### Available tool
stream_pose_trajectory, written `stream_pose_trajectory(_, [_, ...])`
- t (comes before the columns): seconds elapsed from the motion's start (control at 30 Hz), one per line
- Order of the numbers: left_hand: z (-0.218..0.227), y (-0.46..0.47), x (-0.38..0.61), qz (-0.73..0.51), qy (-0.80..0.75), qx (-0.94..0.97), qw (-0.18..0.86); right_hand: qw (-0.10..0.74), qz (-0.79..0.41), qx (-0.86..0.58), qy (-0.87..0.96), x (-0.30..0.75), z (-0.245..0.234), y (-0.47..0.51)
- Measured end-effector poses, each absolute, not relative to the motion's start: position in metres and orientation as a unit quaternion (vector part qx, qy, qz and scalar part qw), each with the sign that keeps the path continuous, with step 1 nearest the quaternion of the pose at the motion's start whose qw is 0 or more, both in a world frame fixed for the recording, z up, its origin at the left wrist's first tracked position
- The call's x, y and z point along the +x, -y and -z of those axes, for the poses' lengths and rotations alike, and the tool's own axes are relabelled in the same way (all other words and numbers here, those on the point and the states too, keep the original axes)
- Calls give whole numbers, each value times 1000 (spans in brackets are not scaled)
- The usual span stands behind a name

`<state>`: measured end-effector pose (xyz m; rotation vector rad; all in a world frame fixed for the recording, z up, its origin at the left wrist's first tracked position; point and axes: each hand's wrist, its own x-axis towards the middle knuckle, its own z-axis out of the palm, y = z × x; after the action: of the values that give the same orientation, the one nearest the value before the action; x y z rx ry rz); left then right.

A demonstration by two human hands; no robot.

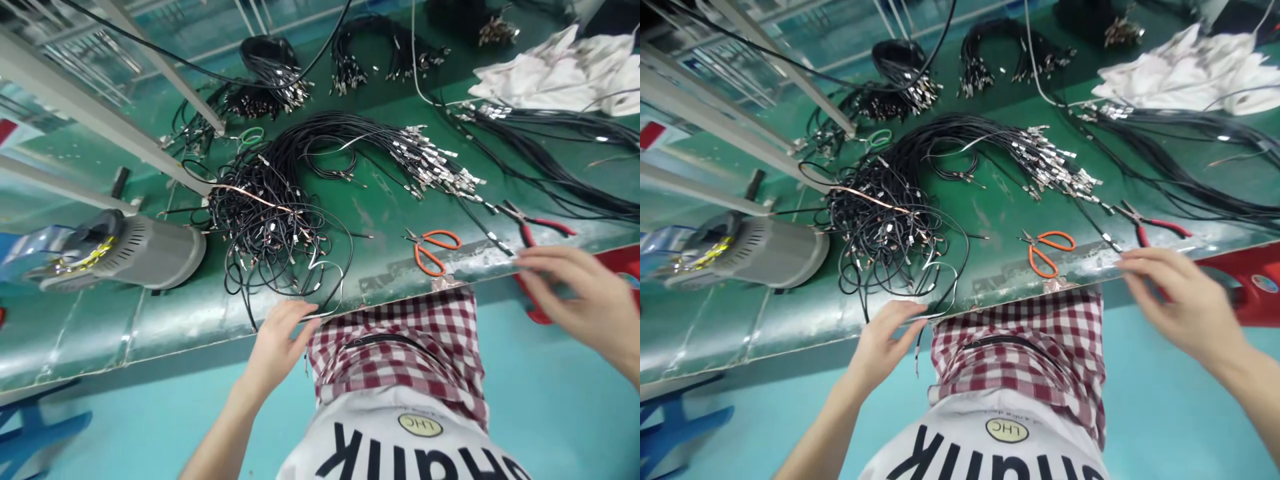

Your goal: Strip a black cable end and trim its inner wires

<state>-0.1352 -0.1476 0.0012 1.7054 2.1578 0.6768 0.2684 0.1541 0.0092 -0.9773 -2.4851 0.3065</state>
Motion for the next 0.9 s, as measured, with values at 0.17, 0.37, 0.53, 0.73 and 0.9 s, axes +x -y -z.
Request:
stream_pose_trajectory(0.17, [2, 143, -112, -164, -714, 651, 198, 144, -235, -200, 940, 213, 6, -115])
stream_pose_trajectory(0.37, [4, 130, -130, -252, -748, 596, 152, 120, -275, -169, 939, 194, 11, -102])
stream_pose_trajectory(0.53, [10, 94, -151, -199, -783, 584, 82, 114, -280, -154, 941, 178, 4, -88])
stream_pose_trajectory(0.73, [-26, 45, -231, -212, -790, 574, -31, 95, -289, -142, 942, 161, 3, -79])
stream_pose_trajectory(0.9, [-70, 0, -325, -25, -816, 577, 41, 100, -325, -143, 930, 130, 13, -73])
